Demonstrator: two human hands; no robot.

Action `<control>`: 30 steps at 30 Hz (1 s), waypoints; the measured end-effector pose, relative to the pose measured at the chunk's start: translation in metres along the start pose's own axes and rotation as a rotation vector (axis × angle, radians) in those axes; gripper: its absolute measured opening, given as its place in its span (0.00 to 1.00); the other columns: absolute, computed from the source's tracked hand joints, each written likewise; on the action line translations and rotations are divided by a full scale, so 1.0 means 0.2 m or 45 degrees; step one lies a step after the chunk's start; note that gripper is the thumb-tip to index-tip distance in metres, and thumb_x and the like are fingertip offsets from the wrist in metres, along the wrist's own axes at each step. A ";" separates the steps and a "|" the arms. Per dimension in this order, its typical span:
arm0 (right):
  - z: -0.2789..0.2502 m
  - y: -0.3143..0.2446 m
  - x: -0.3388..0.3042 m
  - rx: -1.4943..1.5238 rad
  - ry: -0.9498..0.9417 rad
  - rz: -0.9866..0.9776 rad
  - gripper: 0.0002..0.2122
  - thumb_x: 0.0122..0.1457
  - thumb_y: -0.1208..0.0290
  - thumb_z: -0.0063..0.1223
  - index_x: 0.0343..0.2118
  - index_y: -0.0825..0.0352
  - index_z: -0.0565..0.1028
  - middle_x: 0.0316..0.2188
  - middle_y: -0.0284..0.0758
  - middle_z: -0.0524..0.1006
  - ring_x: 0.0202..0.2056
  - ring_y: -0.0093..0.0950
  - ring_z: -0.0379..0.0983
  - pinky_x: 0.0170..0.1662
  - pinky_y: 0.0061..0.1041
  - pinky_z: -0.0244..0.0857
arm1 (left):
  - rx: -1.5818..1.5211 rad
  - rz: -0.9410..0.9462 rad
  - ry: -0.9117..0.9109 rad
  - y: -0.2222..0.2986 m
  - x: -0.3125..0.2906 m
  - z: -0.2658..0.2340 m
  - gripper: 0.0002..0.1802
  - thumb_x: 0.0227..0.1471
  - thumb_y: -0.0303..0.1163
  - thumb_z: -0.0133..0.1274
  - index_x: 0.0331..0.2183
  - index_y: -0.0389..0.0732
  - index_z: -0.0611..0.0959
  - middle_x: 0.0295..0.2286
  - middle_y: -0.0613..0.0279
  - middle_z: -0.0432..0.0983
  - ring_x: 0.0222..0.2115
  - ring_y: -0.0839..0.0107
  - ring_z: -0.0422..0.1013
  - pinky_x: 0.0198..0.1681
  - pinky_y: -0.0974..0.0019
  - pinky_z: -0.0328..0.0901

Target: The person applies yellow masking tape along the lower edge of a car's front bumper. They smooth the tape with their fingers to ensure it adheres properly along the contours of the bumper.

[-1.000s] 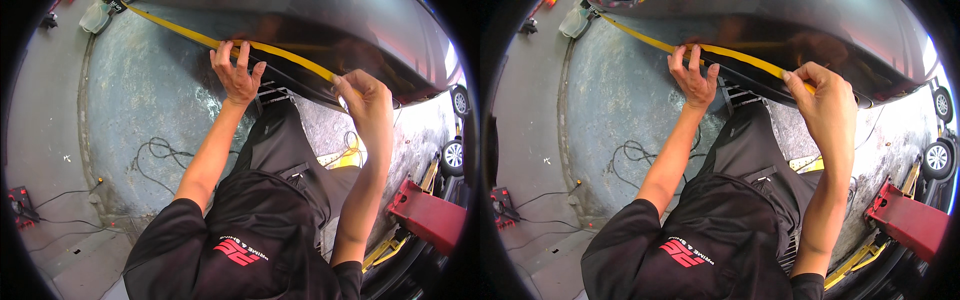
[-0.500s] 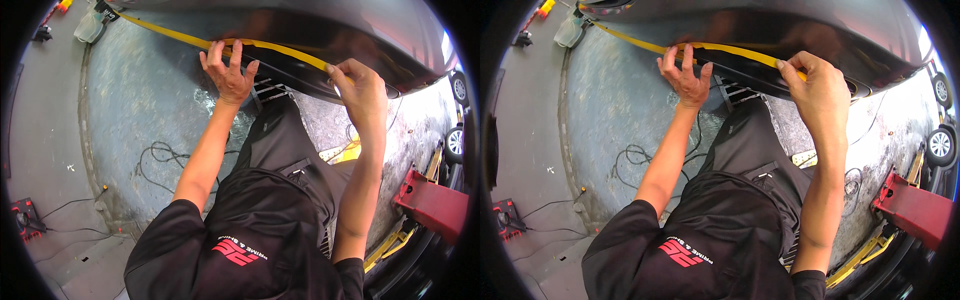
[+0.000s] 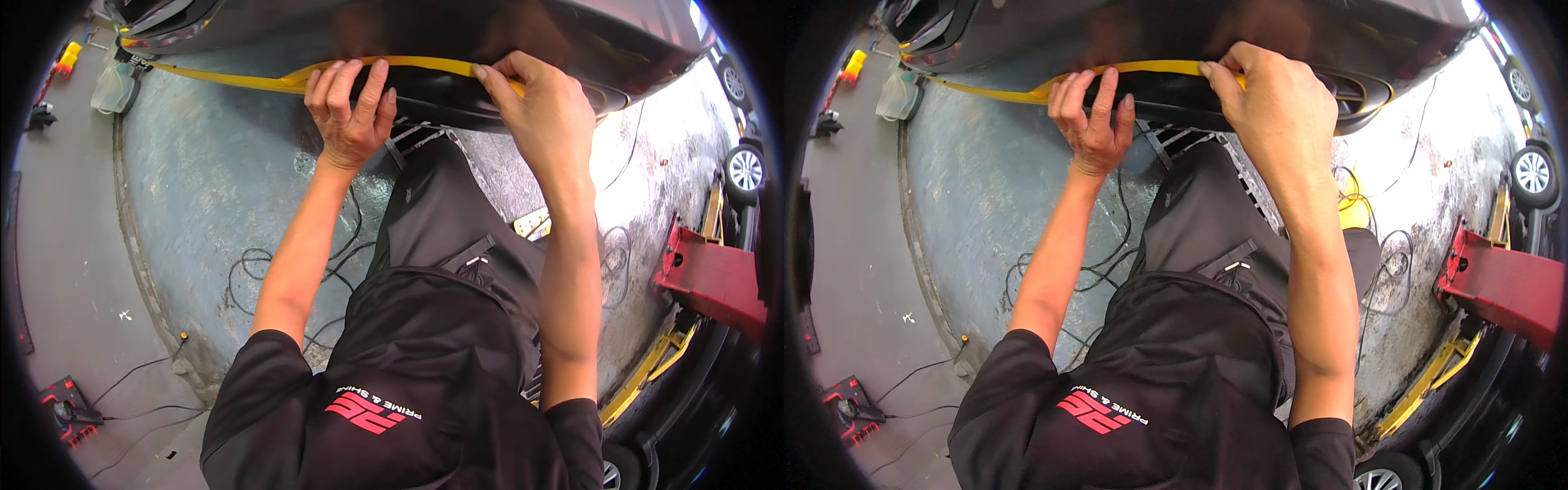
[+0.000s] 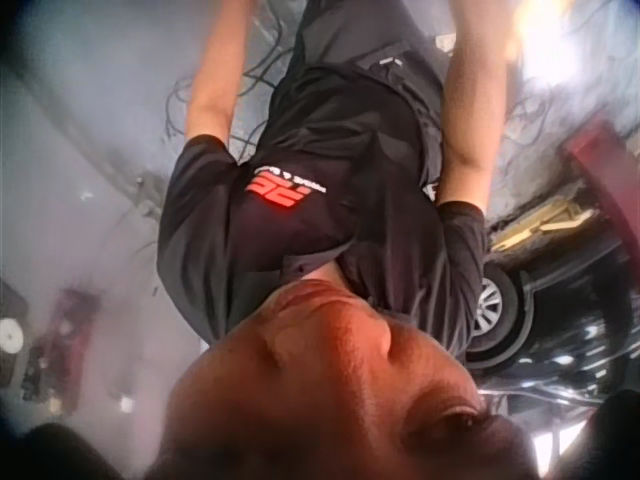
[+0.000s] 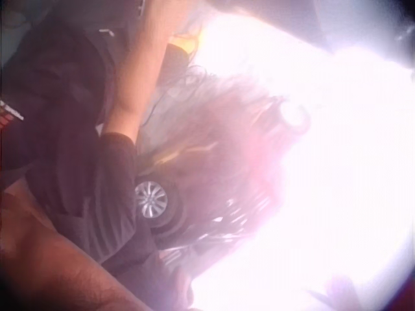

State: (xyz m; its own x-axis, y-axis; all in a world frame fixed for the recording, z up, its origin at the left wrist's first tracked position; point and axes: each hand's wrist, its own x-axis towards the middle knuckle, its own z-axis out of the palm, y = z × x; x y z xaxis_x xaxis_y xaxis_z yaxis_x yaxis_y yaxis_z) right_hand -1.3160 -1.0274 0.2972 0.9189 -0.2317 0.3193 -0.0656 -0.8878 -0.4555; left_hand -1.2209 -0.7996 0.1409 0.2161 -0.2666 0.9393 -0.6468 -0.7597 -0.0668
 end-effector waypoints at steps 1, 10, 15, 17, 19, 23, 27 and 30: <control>0.01 -0.01 0.00 0.005 0.021 0.010 0.17 0.65 0.48 0.66 0.38 0.60 0.88 0.26 0.36 0.85 0.30 0.39 0.83 0.35 0.36 0.73 | 0.008 0.003 0.006 0.00 0.00 0.01 0.23 0.63 0.38 0.65 0.58 0.46 0.87 0.57 0.56 0.70 0.59 0.52 0.65 0.65 0.44 0.61; 0.11 0.00 -0.03 -0.121 0.285 -0.067 0.16 0.65 0.49 0.67 0.35 0.58 0.88 0.22 0.34 0.84 0.27 0.39 0.83 0.32 0.37 0.72 | 0.114 0.030 0.022 -0.11 -0.04 0.01 0.27 0.63 0.44 0.64 0.61 0.49 0.85 0.57 0.59 0.69 0.61 0.57 0.67 0.69 0.43 0.56; 0.14 -0.01 -0.04 -0.120 0.368 -0.115 0.15 0.64 0.50 0.67 0.33 0.59 0.85 0.21 0.35 0.83 0.27 0.40 0.83 0.32 0.38 0.72 | 0.221 -0.197 -0.093 -0.23 -0.21 -0.09 0.34 0.66 0.44 0.61 0.65 0.35 0.78 0.62 0.46 0.66 0.64 0.49 0.63 0.69 0.36 0.56; 0.14 0.00 -0.04 -0.095 0.371 -0.134 0.16 0.65 0.51 0.65 0.30 0.60 0.83 0.21 0.37 0.83 0.27 0.41 0.84 0.33 0.40 0.74 | 0.124 -0.236 -0.043 -0.16 -0.18 -0.11 0.32 0.67 0.47 0.60 0.65 0.39 0.79 0.62 0.51 0.69 0.64 0.49 0.66 0.71 0.38 0.54; 0.15 0.00 -0.03 -0.119 0.353 -0.125 0.16 0.65 0.51 0.65 0.30 0.59 0.82 0.22 0.37 0.83 0.27 0.40 0.84 0.32 0.40 0.74 | 0.055 -0.139 -0.063 -0.05 -0.12 -0.15 0.31 0.67 0.46 0.59 0.64 0.40 0.80 0.61 0.50 0.71 0.63 0.49 0.67 0.71 0.39 0.54; 0.14 0.03 -0.03 -0.072 0.370 -0.093 0.14 0.64 0.52 0.68 0.32 0.59 0.86 0.22 0.37 0.83 0.27 0.42 0.83 0.30 0.40 0.72 | -0.283 0.254 -0.286 0.18 0.10 -0.06 0.29 0.64 0.37 0.61 0.64 0.45 0.79 0.66 0.52 0.71 0.69 0.53 0.64 0.75 0.44 0.52; 0.14 0.05 -0.02 -0.071 0.317 -0.109 0.16 0.65 0.53 0.65 0.29 0.61 0.81 0.24 0.42 0.84 0.29 0.46 0.85 0.30 0.44 0.76 | -0.203 0.329 -0.325 0.22 0.13 0.07 0.34 0.63 0.35 0.61 0.68 0.46 0.74 0.69 0.54 0.68 0.71 0.53 0.62 0.76 0.43 0.50; 0.11 0.08 -0.01 0.085 0.194 -0.163 0.15 0.68 0.55 0.61 0.31 0.63 0.82 0.25 0.44 0.84 0.31 0.48 0.85 0.33 0.46 0.77 | -0.109 0.313 -0.328 0.24 0.10 0.07 0.35 0.64 0.37 0.60 0.70 0.44 0.72 0.70 0.53 0.67 0.72 0.52 0.60 0.77 0.42 0.47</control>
State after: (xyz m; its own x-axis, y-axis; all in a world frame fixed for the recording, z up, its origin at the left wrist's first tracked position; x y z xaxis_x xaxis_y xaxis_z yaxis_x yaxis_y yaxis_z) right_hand -1.3099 -1.0328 0.2714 0.8482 -0.1807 0.4978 0.0783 -0.8868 -0.4554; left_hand -1.2362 -0.8495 0.1518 0.2167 -0.5841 0.7822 -0.7591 -0.6046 -0.2412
